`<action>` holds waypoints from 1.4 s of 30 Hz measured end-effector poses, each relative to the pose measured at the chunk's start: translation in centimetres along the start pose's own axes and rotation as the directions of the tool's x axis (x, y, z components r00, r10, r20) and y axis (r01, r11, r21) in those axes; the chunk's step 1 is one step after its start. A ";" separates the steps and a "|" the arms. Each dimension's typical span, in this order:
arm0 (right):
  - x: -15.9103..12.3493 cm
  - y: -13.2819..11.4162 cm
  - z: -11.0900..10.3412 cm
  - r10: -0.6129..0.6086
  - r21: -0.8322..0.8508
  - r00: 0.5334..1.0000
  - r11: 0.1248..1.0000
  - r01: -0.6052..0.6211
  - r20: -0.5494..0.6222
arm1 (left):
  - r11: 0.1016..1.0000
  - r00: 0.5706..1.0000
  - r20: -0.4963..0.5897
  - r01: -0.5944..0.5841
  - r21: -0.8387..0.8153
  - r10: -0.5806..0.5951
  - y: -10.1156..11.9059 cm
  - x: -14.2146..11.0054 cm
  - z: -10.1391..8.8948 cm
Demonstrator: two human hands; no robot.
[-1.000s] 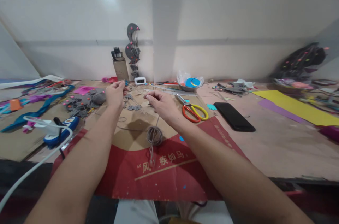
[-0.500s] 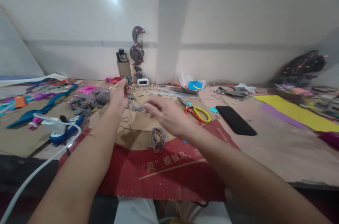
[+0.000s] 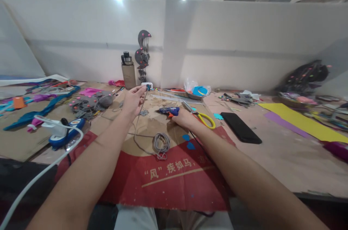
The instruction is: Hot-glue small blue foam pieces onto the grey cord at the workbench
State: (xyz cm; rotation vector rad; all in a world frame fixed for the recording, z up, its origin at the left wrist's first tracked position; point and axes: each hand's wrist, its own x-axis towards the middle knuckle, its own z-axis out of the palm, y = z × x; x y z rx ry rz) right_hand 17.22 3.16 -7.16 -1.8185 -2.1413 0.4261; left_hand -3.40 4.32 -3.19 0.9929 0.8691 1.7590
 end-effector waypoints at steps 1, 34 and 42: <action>0.2 0.2 0.0 0.007 0.050 1.000 0.999 -0.006 -0.014 | 1.000 1.000 0.012 0.016 0.010 -0.016 -0.1 -0.2 0.2; -3.8 -2.0 -1.6 -0.329 0.471 0.827 0.699 0.538 -0.457 | 0.994 0.998 0.038 0.045 0.095 -0.048 -0.8 -1.8 1.6; -4.0 -1.9 -1.8 -0.317 0.451 0.830 0.722 0.525 -0.459 | 0.993 0.998 0.050 0.032 0.111 -0.037 -0.7 -1.8 1.6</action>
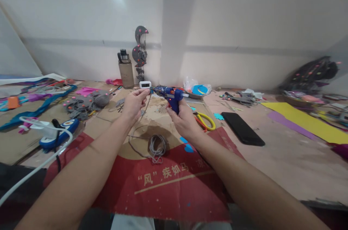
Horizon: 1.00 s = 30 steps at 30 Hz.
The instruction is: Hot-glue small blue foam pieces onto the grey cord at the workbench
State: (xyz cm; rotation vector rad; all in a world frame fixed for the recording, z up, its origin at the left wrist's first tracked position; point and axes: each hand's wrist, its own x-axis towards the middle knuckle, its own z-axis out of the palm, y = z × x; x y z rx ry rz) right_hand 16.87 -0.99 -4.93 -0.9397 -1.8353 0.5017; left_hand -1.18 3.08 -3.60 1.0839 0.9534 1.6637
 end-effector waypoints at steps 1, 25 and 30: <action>0.0 0.0 0.0 0.000 -0.001 1.000 1.000 0.000 -0.004 | 1.000 1.000 0.002 0.001 0.001 -0.001 0.0 0.0 0.0; 0.0 -0.1 -0.1 0.009 -0.029 1.000 1.000 -0.009 -0.009 | 1.000 1.000 0.010 0.006 0.008 -0.006 -0.1 0.1 0.0; 0.1 0.1 0.0 -0.012 -0.036 1.000 0.999 0.011 -0.028 | 1.000 1.000 0.012 0.011 0.016 -0.011 -0.1 0.0 0.0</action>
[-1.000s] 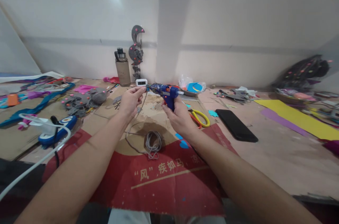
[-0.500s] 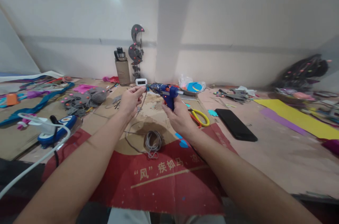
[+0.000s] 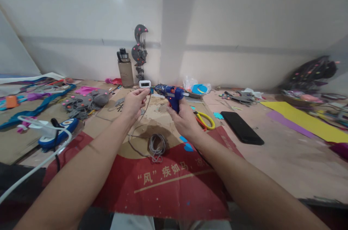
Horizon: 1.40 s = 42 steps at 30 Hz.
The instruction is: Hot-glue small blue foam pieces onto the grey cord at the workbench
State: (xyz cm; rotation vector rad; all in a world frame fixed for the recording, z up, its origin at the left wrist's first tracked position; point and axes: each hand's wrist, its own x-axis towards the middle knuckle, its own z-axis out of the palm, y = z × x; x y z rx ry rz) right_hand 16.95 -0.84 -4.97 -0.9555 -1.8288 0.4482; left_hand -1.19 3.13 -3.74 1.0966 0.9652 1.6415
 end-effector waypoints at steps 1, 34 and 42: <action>0.0 0.0 0.0 -0.004 -0.001 1.000 1.000 0.004 0.000 | 1.000 1.000 -0.002 0.001 0.002 -0.001 0.0 0.0 0.0; -0.2 -0.2 0.1 0.004 -0.004 1.000 1.000 -0.004 -0.020 | 1.000 1.000 0.007 -0.007 0.007 0.007 0.6 -0.2 0.2; -0.2 -0.3 0.1 0.011 -0.001 1.000 1.000 -0.011 -0.016 | 1.000 1.000 0.018 0.000 0.000 0.000 0.6 -0.3 0.2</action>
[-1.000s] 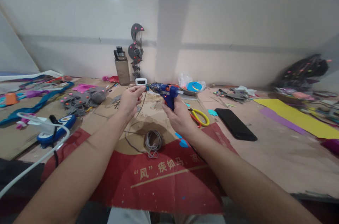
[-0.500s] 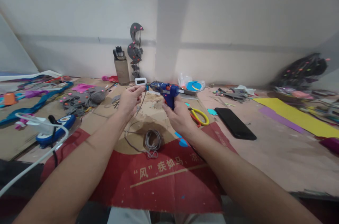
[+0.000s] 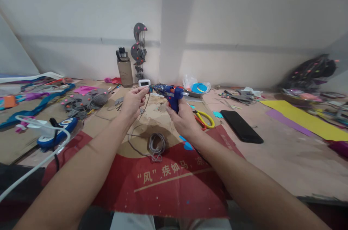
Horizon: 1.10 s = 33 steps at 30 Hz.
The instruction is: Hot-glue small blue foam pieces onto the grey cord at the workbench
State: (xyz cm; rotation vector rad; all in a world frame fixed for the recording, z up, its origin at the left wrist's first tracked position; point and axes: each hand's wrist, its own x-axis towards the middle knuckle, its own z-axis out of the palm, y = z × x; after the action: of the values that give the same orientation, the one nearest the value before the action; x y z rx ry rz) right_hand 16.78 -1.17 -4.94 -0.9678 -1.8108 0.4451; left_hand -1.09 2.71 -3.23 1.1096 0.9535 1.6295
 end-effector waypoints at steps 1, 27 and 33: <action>0.0 0.0 0.0 0.003 -0.005 1.000 1.000 -0.003 0.001 | 1.000 1.000 0.002 -0.001 0.000 0.001 0.0 0.0 0.0; 1.7 6.3 -0.8 0.393 -0.440 0.917 0.837 -0.325 0.071 | 0.995 0.995 -0.080 -0.045 0.085 0.052 -0.3 -0.1 0.1; 1.6 4.9 -1.0 0.102 -0.323 0.988 0.937 -0.135 -0.116 | 0.893 0.962 -0.033 -0.240 0.381 0.272 -0.2 -0.9 0.8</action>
State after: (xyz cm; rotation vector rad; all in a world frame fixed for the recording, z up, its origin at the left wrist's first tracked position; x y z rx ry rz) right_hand 19.44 2.98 -6.85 -1.3124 -1.7764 0.1636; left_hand -0.16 2.03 -3.44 1.4865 1.2546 1.7608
